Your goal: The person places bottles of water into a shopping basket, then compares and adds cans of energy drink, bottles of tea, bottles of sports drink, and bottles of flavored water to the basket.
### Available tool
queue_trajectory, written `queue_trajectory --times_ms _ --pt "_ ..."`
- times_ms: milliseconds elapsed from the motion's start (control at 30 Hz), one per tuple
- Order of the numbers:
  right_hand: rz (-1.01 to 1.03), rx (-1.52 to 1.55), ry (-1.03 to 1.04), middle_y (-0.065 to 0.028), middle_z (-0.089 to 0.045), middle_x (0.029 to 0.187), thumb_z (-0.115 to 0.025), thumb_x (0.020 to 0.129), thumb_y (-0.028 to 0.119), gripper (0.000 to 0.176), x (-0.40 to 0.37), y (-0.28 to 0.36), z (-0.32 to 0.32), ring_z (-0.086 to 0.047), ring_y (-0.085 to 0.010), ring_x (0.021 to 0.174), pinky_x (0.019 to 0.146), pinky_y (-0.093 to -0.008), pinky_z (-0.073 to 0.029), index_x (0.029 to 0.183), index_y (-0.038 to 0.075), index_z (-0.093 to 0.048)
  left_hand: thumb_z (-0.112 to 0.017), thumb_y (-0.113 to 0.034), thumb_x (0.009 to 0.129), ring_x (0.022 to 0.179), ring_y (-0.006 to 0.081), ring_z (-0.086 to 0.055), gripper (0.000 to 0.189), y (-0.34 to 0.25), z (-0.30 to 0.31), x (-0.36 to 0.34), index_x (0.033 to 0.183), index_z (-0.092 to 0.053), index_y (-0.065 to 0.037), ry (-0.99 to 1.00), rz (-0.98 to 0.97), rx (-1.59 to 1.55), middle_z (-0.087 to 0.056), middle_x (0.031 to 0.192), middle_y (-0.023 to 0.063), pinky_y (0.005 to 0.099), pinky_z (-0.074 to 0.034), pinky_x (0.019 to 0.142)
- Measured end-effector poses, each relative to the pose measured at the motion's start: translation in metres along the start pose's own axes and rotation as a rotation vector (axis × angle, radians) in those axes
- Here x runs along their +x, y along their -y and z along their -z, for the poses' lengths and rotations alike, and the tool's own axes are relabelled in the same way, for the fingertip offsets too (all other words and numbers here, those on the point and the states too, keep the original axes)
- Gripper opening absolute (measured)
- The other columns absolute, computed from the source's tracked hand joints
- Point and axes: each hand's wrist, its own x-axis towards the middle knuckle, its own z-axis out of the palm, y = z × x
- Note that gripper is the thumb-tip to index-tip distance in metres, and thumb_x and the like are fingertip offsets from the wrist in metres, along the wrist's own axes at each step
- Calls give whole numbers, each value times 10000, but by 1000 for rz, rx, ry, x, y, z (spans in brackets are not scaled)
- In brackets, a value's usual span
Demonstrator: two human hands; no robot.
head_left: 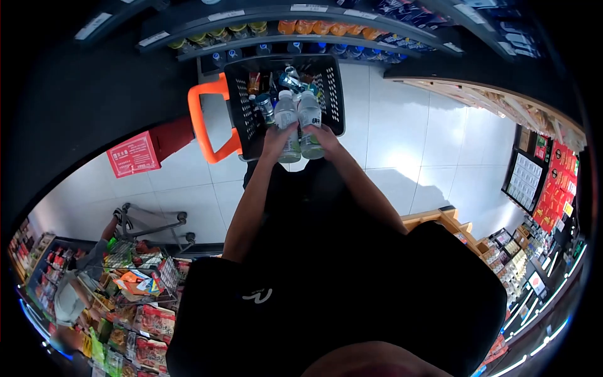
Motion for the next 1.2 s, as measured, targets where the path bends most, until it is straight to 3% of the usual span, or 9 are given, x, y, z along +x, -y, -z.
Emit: queue_trajectory --times_ms 200,400,433,567,667,933,1067,1133,1200 --pt "-44 -658 -700 -250 -597 1149 -807 601 435 820 163 -94 30 -585 -407 1075 904 -428 -478 1174 -14 -429 -726 -611 604 1072 370 -605 866 78 4 108 1198 -504 -23 -365 311 800 -613 1157 225 437 -486 904" --pt "38 -417 -659 -245 -519 1240 -803 656 374 837 258 -153 63 -549 -369 1123 927 -420 -456 1261 -11 -371 -699 -403 744 1174 390 -521 756 172 37 193 1363 -388 -100 -164 -338 748 -567 1228 211 448 -436 956" --pt "69 -913 -583 -255 -490 1265 -763 705 357 807 263 -168 63 -530 -378 1146 932 -425 -458 1283 -25 -350 -664 -347 783 1165 404 -519 717 153 26 185 1391 -360 -118 -41 39 791 -551 1237 239 454 -428 953" --pt "-97 -1412 -389 -258 -437 1343 -552 850 345 663 214 -182 41 -455 -377 1242 997 -504 -400 1410 67 -330 -579 -292 838 1079 423 -562 486 185 39 160 1265 -509 -71 197 -209 997 -573 1179 280 460 -435 926" --pt "-250 -1768 96 -203 -578 1186 -487 881 259 403 167 -119 13 -572 -355 1111 906 -497 -456 1196 25 -576 -529 -262 856 1006 409 -588 333 159 49 120 1087 -621 -41 327 -33 1044 -613 1072 261 468 -458 881" --pt "373 -1504 97 -222 -637 1003 -543 761 129 291 103 -141 70 -603 -385 1002 855 -459 -482 1023 44 -635 -587 -315 859 765 351 -655 301 80 94 74 779 -679 -39 455 113 857 -668 829 185 416 -520 655" --pt "373 -1584 159 -205 -653 939 -551 767 161 274 77 -83 78 -626 -388 915 818 -462 -498 999 52 -648 -620 -279 846 698 269 -664 241 11 100 54 821 -669 -44 365 -102 876 -659 730 128 364 -514 610" --pt "390 -1425 -187 -184 -667 900 -564 770 199 234 54 -53 86 -640 -378 849 779 -448 -512 935 71 -669 -628 -262 852 662 194 -653 223 -54 89 13 949 -663 -64 -281 -638 1115 -644 688 82 329 -507 606" --pt "475 -1429 -228 -177 -673 901 -545 799 245 248 49 -36 111 -656 -344 868 762 -451 -527 925 93 -695 -626 -231 854 673 202 -657 279 -113 102 -9 1078 -634 -63 -359 -689 910 -665 753 73 344 -519 635"
